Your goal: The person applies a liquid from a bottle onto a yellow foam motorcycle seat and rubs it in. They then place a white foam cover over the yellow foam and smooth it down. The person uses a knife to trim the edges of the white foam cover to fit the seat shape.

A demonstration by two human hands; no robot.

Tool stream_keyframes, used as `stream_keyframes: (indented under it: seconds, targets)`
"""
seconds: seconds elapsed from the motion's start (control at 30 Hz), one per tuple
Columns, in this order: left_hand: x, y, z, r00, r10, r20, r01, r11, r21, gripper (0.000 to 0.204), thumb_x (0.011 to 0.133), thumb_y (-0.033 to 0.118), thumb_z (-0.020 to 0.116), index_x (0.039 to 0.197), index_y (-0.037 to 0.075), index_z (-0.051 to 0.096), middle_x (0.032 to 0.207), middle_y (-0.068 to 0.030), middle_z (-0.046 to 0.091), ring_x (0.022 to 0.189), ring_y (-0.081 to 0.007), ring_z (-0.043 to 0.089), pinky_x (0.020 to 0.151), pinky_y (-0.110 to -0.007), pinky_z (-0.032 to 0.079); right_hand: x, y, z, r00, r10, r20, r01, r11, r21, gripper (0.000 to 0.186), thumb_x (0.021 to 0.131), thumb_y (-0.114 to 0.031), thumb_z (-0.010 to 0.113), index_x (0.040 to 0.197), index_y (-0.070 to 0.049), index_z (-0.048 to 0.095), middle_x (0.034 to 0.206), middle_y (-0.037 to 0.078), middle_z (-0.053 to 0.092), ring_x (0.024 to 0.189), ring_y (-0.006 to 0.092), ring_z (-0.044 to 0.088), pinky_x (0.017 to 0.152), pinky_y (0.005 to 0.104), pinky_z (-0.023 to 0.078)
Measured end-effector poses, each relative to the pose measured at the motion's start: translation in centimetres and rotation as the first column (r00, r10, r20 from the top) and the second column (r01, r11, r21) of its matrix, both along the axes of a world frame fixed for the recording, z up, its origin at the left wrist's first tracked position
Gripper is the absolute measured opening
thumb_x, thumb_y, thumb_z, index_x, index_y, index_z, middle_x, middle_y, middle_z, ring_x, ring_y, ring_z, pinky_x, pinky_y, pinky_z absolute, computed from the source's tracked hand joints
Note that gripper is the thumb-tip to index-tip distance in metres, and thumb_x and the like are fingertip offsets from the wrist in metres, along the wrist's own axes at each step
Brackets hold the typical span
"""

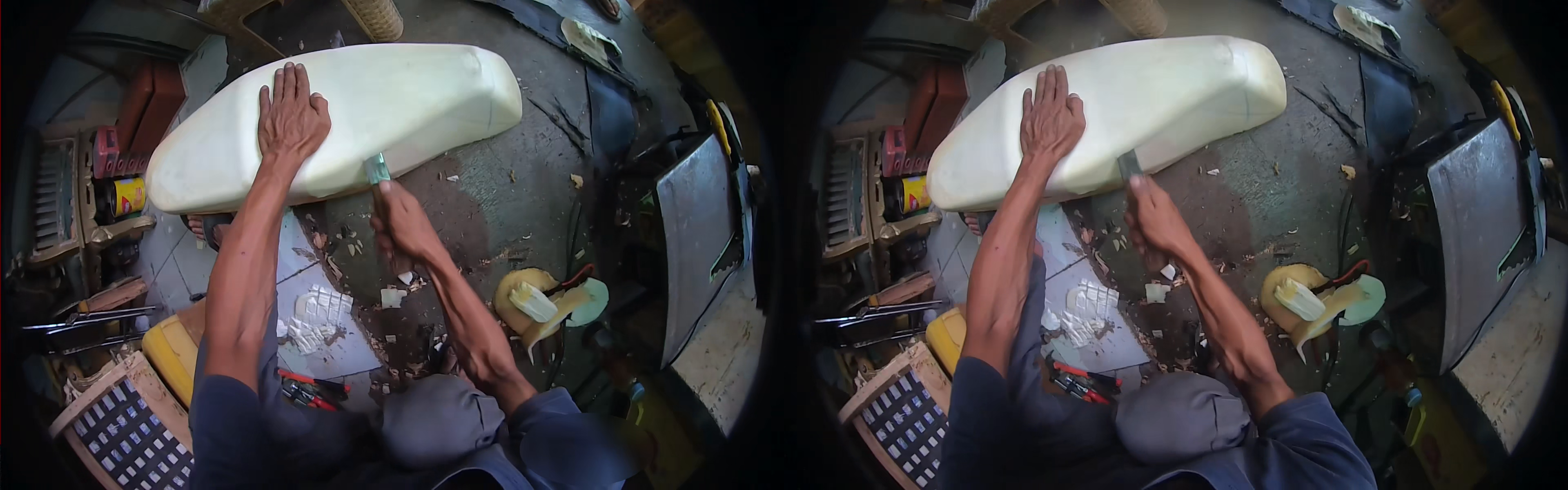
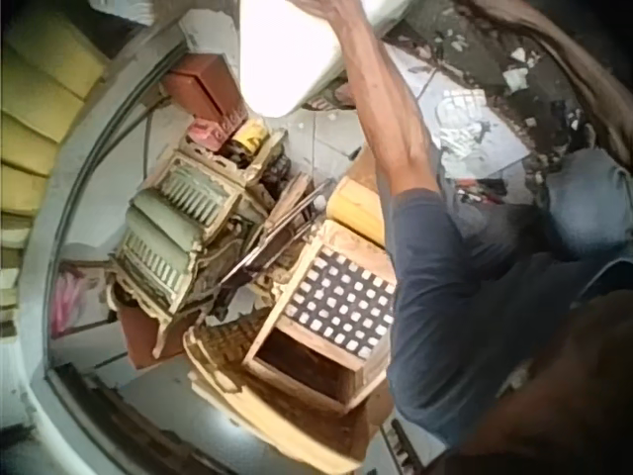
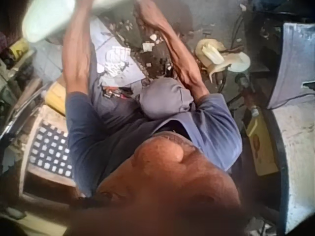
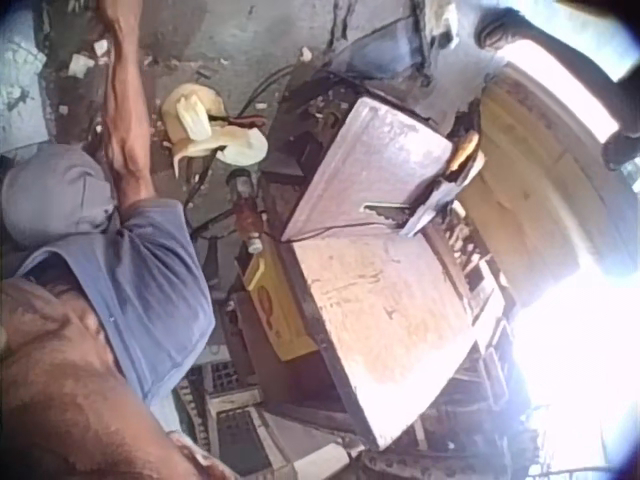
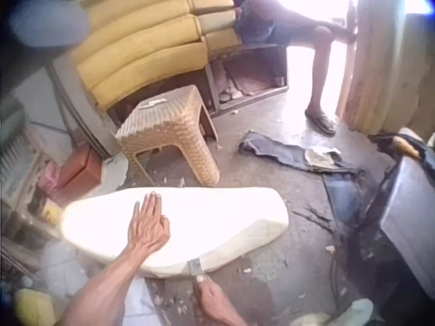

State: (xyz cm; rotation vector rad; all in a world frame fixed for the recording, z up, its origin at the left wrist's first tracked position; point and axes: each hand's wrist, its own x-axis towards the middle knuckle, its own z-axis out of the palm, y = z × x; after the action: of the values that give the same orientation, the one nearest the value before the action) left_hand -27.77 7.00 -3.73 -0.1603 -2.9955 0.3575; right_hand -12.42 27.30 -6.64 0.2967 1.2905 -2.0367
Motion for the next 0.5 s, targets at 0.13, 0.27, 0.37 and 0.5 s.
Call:
stream_keyframes:
  seconds: [0.13, 0.27, 0.37, 0.5]
  targets:
    - [-0.2, -0.1, 0.1, 1.0, 0.028, -0.006, -0.028, 1.0, -0.001, 0.067, 0.1, 0.031, 0.034, 0.157, -0.004, 0.033, 0.165, -0.0206, 0.033, 0.154, -0.0332, 0.029, 0.127, -0.049, 0.018, 0.9, -0.2, -0.1, 0.999, 0.022, 0.05, -0.018, 0.997, -0.072, 0.039, 0.111, -0.044, 0.036, 0.106, -0.007, 0.047, 0.069, 0.003, 0.048, 0.046, 0.0129, 0.045, 0.043, 0.032, 0.042]
    - [0.1, -0.8, 0.4, 0.999, -0.016, 0.045, 0.016, 1.0, 0.014, 0.067, 0.099, 0.03, 0.035, 0.157, -0.003, 0.033, 0.165, -0.0207, 0.032, 0.155, -0.0334, 0.027, 0.127, -0.049, 0.017, -1.0, -0.5, 0.2, 0.997, 0.013, 0.071, -0.009, 0.998, -0.056, 0.04, 0.111, -0.045, 0.037, 0.116, -0.007, 0.05, 0.069, 0.004, 0.049, 0.046, 0.0139, 0.046, 0.042, 0.0329, 0.043]
    - [-2.6, -3.5, 5.2, 0.938, 0.04, 0.345, -0.073, 0.994, 0.083, 0.067, 0.104, 0.042, 0.032, 0.16, 0.004, 0.032, 0.167, -0.0165, 0.029, 0.156, -0.0335, 0.024, 0.127, -0.049, 0.017, -1.2, 0.2, -0.1, 1.0, -0.008, 0.03, 0.008, 1.0, -0.012, 0.04, 0.111, -0.045, 0.037, 0.117, -0.007, 0.05, 0.069, 0.003, 0.05, 0.047, 0.0141, 0.047, 0.043, 0.0336, 0.043]
    - [-1.5, -7.1, 3.8, 0.967, 0.244, 0.075, -0.241, 0.969, -0.05, 0.064, 0.104, 0.053, 0.036, 0.163, 0.028, 0.029, 0.171, -0.0091, 0.023, 0.157, -0.036, 0.018, 0.122, -0.067, 0.015, -0.5, -1.3, 0.0, 0.999, 0.004, -0.048, -0.003, 0.999, 0.035, 0.04, 0.111, -0.046, 0.036, 0.114, -0.009, 0.049, 0.07, 0.004, 0.049, 0.045, 0.014, 0.048, 0.043, 0.0329, 0.044]
